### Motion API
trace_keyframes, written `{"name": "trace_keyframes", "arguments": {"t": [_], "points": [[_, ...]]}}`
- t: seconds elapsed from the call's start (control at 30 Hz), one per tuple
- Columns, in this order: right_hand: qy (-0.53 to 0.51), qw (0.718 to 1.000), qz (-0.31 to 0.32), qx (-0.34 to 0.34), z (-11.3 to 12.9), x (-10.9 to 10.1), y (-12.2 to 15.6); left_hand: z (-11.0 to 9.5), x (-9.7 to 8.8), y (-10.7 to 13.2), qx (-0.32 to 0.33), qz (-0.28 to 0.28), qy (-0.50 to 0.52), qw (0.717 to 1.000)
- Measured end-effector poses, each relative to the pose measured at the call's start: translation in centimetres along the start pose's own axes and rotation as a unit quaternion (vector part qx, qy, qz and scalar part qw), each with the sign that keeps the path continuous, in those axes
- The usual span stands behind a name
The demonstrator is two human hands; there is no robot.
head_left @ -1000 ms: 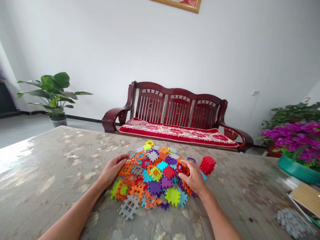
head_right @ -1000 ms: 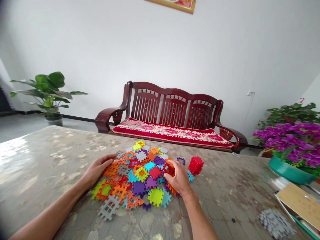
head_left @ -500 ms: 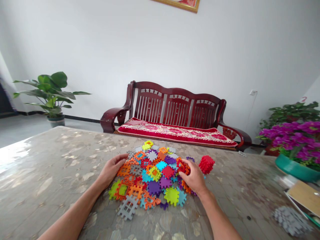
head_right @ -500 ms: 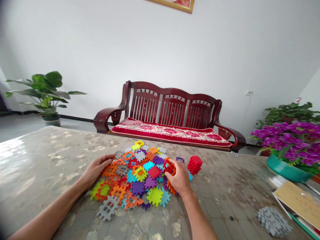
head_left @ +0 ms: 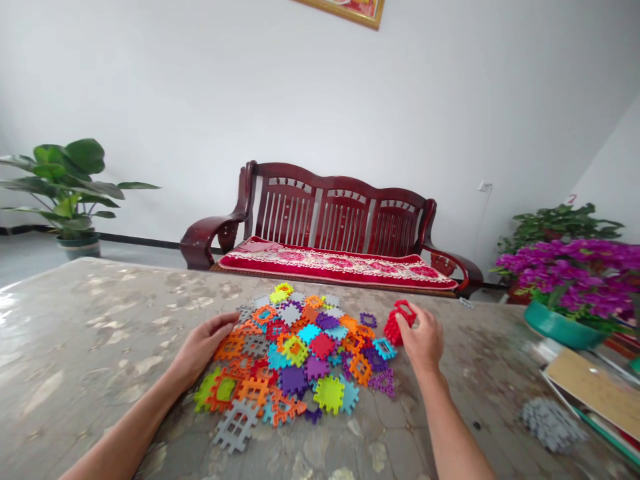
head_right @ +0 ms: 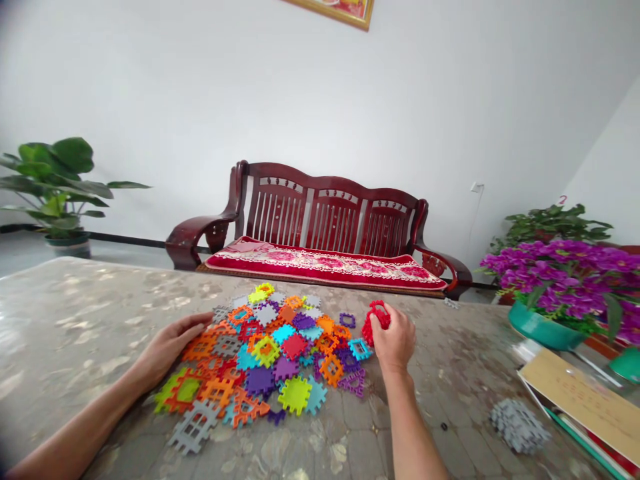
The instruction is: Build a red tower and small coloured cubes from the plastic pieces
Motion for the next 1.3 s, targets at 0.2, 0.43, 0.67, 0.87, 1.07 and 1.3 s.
{"name": "trace_keyframes", "arguments": {"t": [0.2, 0.43, 0.67, 0.87, 1.07, 1.3], "points": [[0.062, 0.996, 0.028, 0.059, -0.6, 0.2, 0.0, -0.4, 0.1, 0.2, 0.006, -0.006, -0.009, 1.000], [0.082, 0.994, 0.042, 0.062, -0.7, 0.7, 0.1, -0.1, -0.1, 0.1, -0.001, -0.002, -0.010, 1.000], [-0.055, 0.994, 0.032, -0.085, 2.9, 1.5, 1.0, 0.0, -0.1, 0.0, 0.010, -0.005, -0.017, 1.000], [-0.184, 0.935, 0.237, -0.189, 9.5, 3.9, 4.9, -0.7, 0.1, 0.3, 0.014, -0.012, -0.005, 1.000], [-0.107, 0.917, 0.312, -0.223, 12.1, 4.2, 7.4, -0.9, 0.5, 0.6, 0.013, -0.011, 0.022, 1.000], [-0.025, 0.923, 0.308, -0.228, 12.7, 3.9, 7.9, -1.0, 0.5, 0.5, 0.013, -0.016, 0.017, 1.000]]}}
Point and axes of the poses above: each hand's wrist, its own y-axis away from the middle knuckle, its own x-axis out of the palm, z = x × y, the point moved 3 cm from there along -y, towards the middle knuckle, and after that the axes turned 7 degrees about z, right-handed, at the moved point
